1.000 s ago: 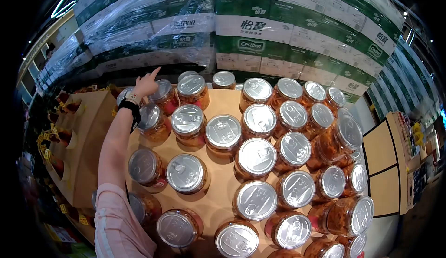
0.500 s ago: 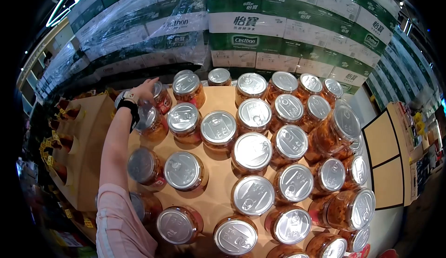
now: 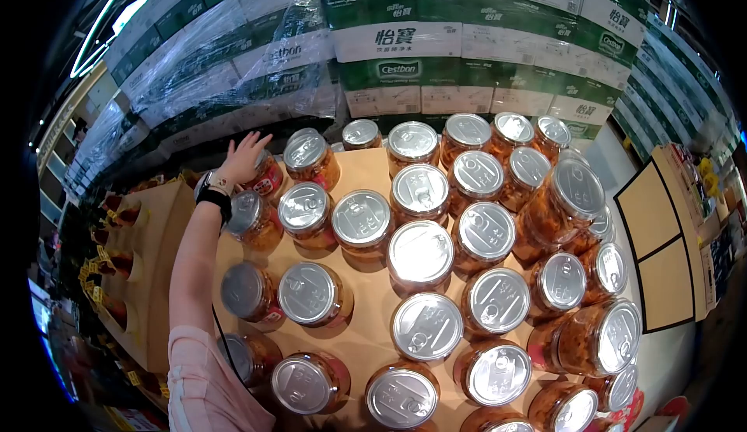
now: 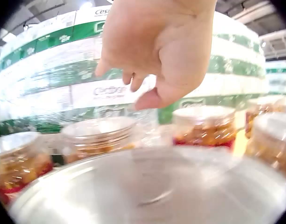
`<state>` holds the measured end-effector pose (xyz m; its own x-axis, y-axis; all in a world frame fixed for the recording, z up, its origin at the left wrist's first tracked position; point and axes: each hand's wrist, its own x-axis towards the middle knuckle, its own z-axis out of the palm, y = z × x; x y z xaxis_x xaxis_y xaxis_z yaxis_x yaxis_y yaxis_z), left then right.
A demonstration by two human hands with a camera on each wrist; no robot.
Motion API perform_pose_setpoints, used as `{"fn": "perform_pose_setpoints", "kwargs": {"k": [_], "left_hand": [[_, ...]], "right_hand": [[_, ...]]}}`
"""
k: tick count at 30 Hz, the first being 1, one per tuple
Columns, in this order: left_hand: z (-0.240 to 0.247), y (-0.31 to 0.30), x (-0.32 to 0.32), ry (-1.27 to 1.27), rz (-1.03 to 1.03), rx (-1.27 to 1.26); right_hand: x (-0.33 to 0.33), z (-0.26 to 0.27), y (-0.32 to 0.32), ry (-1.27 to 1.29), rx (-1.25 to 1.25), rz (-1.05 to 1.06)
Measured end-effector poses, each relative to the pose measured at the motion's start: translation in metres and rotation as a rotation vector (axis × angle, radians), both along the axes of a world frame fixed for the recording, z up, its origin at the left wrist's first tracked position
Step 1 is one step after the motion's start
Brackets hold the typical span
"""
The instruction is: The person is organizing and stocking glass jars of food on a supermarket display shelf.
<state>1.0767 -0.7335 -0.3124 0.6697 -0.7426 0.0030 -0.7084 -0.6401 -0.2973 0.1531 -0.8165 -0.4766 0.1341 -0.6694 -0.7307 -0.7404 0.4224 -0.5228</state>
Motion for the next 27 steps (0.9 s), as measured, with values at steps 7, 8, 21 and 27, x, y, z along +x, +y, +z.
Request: {"fn": "perform_pose_setpoints", "kwargs": {"k": [7, 8, 21, 27], "left_hand": [[0.003, -0.076, -0.055, 0.407, -0.042, -0.265], [-0.01, -0.08, -0.043, 0.36, -0.093, -0.252], [-0.037, -0.096, 0.01, 0.352, -0.205, -0.31], [-0.013, -0.065, -0.032, 0.284, -0.028, -0.133]], "right_hand": [[0.004, 0.003, 0.004, -0.019, 0.005, -0.022], [0.004, 0.002, 0.004, -0.02, 0.001, -0.024], [-0.001, 0.005, 0.005, -0.015, 0.009, -0.039], [-0.004, 0.011, -0.003, -0.051, 0.009, -0.046]]}}
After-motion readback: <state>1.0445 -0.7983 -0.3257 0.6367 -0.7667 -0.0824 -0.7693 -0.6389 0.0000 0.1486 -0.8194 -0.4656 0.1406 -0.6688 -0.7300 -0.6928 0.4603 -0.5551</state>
